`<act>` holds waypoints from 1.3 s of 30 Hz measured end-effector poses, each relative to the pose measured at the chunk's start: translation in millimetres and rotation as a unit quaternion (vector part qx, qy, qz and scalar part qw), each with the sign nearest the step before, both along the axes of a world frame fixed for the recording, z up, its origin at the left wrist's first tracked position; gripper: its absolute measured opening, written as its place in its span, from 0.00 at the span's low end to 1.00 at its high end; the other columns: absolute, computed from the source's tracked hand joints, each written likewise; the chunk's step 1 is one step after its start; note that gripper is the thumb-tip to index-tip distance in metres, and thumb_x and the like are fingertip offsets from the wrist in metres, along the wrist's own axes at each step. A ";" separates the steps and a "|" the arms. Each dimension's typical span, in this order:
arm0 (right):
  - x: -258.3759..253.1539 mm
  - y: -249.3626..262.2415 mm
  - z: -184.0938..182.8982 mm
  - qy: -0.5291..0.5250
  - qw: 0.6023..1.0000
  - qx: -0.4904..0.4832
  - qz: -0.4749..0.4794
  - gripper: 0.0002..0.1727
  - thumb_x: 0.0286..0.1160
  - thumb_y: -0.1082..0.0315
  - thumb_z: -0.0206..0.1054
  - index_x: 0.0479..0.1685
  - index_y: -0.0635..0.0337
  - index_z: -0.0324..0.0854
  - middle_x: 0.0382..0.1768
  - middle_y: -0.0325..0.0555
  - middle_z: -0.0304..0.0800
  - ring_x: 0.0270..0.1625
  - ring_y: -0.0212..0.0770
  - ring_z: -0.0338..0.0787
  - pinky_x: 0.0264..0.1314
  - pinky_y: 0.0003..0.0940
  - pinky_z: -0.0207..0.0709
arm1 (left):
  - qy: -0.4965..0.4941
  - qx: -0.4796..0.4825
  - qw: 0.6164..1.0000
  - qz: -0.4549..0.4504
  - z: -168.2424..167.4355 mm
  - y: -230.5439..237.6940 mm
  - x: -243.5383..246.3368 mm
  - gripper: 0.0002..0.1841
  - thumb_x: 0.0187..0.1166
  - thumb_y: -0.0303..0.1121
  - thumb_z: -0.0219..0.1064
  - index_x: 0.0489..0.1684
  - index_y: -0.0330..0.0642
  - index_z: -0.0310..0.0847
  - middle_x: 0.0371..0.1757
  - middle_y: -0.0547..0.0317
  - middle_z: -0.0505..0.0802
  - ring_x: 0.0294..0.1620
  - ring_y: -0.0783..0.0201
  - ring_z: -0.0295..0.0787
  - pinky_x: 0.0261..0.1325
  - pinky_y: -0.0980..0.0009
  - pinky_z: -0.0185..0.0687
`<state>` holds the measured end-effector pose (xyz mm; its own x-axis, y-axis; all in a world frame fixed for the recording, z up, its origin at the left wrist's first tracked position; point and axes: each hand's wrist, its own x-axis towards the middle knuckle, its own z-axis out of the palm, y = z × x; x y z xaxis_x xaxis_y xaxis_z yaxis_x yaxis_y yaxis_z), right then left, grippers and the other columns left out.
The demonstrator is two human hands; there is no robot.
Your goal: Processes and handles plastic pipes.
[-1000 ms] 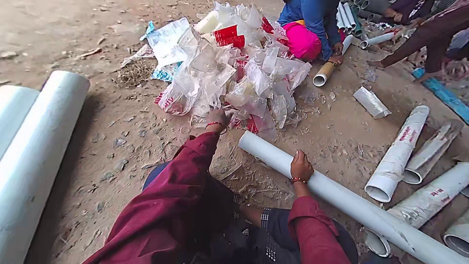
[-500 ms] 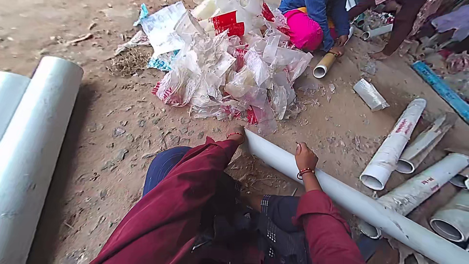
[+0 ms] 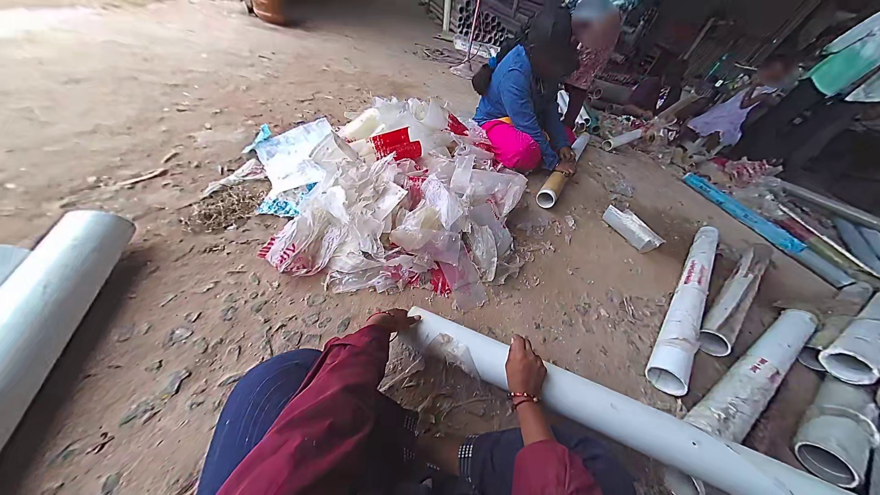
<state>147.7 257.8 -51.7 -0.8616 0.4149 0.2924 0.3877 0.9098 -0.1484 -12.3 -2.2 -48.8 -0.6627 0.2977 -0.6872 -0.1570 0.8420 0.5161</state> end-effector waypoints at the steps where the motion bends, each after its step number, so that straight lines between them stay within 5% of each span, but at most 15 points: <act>1: -1.8 0.5 1.7 -0.011 1.000 -0.007 -0.008 0.15 0.87 0.71 0.58 0.54 0.68 0.90 0.49 0.63 0.96 0.45 0.65 0.97 0.46 0.60 0.85 | 0.012 -0.002 1.000 0.016 -1.0 4.9 4.7 0.34 0.95 0.52 0.48 0.75 0.24 0.74 0.80 0.27 0.78 0.86 0.37 0.70 0.88 0.41 0.57; 5: -2.5 4.6 13.7 -0.064 0.995 -0.062 -0.042 0.18 0.92 0.67 0.54 0.64 0.66 0.87 0.53 0.64 0.95 0.50 0.67 0.96 0.50 0.63 0.83 | 0.018 -0.040 0.992 0.118 18.2 25.6 24.3 0.35 0.95 0.54 0.45 0.77 0.25 0.72 0.80 0.29 0.79 0.85 0.40 0.72 0.85 0.42 0.64; 12: -9.1 11.4 15.5 -0.120 0.989 -0.071 -0.044 0.22 0.95 0.65 0.47 0.70 0.67 0.82 0.55 0.67 0.94 0.54 0.69 0.94 0.54 0.64 0.80 | 0.008 -0.083 0.993 0.088 32.7 37.0 32.9 0.30 0.94 0.48 0.53 0.72 0.24 0.76 0.78 0.30 0.80 0.83 0.39 0.74 0.83 0.42 0.66; 15: -15.7 15.2 15.0 -0.124 0.989 -0.080 -0.035 0.23 0.96 0.65 0.46 0.72 0.68 0.80 0.57 0.69 0.92 0.57 0.69 0.93 0.58 0.65 0.78 | 0.110 -0.036 0.993 0.020 20.6 36.1 30.2 0.25 0.84 0.37 0.69 0.75 0.30 0.76 0.79 0.29 0.78 0.81 0.33 0.73 0.80 0.36 0.68; 18: -18.9 16.8 15.0 -0.104 0.991 -0.080 -0.013 0.22 0.95 0.66 0.46 0.69 0.70 0.81 0.54 0.70 0.93 0.54 0.70 0.94 0.57 0.65 0.79 | 0.219 0.100 0.965 -0.104 16.0 41.3 35.0 0.20 0.78 0.29 0.75 0.67 0.33 0.85 0.72 0.35 0.85 0.78 0.37 0.77 0.82 0.43 0.67; 23: -11.1 10.7 12.8 -0.085 0.992 -0.092 0.009 0.21 0.94 0.68 0.48 0.68 0.70 0.83 0.55 0.68 0.93 0.55 0.69 0.94 0.58 0.65 0.79 | 0.168 0.132 0.961 -0.175 9.6 69.0 53.4 0.22 0.91 0.30 0.58 0.80 0.32 0.75 0.80 0.37 0.81 0.85 0.42 0.73 0.90 0.50 0.59; 26: -4.6 -0.3 -2.3 -0.032 0.995 -0.071 0.054 0.18 0.89 0.71 0.53 0.61 0.72 0.87 0.49 0.68 0.95 0.50 0.68 0.95 0.55 0.63 0.81 | 0.143 0.127 0.968 -0.160 4.1 65.6 47.6 0.17 0.90 0.32 0.59 0.69 0.35 0.86 0.71 0.39 0.89 0.78 0.45 0.82 0.85 0.49 0.65; 30: -6.1 -1.0 3.2 -0.066 0.993 -0.080 0.048 0.18 0.89 0.72 0.54 0.64 0.69 0.87 0.52 0.65 0.95 0.54 0.63 0.95 0.61 0.59 0.82 | 0.196 0.159 0.958 -0.140 -0.7 69.4 42.8 0.12 0.84 0.28 0.65 0.56 0.32 0.91 0.61 0.36 0.92 0.69 0.42 0.86 0.79 0.48 0.72; 39: -7.9 -1.0 3.6 -0.110 0.989 -0.091 0.043 0.19 0.90 0.70 0.53 0.66 0.67 0.86 0.54 0.61 0.95 0.58 0.59 0.95 0.66 0.54 0.81 | 0.229 0.042 0.942 -0.243 -21.7 88.1 38.9 0.21 0.95 0.37 0.51 0.68 0.26 0.79 0.72 0.32 0.84 0.80 0.33 0.73 0.81 0.38 0.64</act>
<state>139.8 256.8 -48.1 -0.9303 0.3663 0.0203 0.3519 0.9066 -0.2330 26.6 85.9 -70.5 -0.6559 0.6826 -0.3223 0.4913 0.7102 0.5042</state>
